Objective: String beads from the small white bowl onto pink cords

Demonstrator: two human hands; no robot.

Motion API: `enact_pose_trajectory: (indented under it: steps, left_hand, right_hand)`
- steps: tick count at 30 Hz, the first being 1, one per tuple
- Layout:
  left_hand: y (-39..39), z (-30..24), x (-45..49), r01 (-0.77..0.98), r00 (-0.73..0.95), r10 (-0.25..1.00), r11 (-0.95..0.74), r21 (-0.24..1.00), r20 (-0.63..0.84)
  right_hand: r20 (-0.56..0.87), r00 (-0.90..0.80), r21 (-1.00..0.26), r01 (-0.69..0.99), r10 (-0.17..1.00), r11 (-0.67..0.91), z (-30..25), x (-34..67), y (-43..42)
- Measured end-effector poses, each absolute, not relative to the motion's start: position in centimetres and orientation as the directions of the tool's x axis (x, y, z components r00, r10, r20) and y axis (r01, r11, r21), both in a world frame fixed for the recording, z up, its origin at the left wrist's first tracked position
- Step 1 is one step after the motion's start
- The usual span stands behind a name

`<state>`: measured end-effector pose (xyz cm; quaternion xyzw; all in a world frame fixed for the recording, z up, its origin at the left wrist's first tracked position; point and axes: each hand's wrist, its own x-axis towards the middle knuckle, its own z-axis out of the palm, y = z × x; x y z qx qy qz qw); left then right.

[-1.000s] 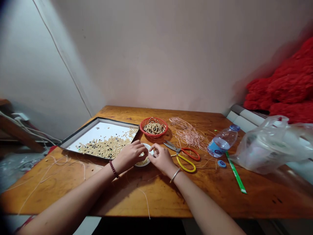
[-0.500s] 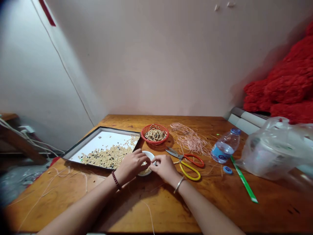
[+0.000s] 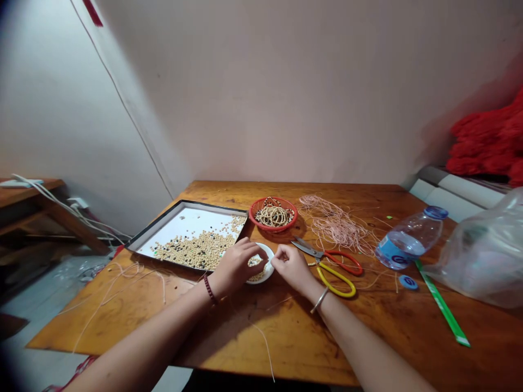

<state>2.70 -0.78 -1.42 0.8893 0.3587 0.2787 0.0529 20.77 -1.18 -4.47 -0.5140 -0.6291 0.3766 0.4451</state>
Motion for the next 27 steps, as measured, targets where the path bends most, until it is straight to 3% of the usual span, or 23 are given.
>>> enact_pose_trajectory:
  steps: [5,10,14,27]
  left_hand:
    - [-0.7,-1.2,3.2,0.442,0.435,0.796,-0.597,0.67,0.422]
    - [-0.3,-1.7,3.6,0.192,0.391,0.85,-0.45,0.872,0.352]
    - [-0.2,-1.9,3.7,0.124,0.387,0.864,-0.394,0.91,0.322]
    - [-0.3,-1.6,3.9,0.173,0.396,0.862,-0.408,0.896,0.316]
  right_hand:
    - [0.082,-0.097,-0.995,0.054,0.992,0.088,-3.7,20.6,-1.3]
    - [0.018,-0.112,-0.994,-0.108,0.994,0.005,-3.7,20.6,-1.5]
    - [0.085,-0.091,-0.991,-0.109,0.992,0.075,-3.8,20.7,-1.4]
    - [0.2,-0.052,-0.98,0.011,0.978,0.201,-4.1,21.0,-1.1]
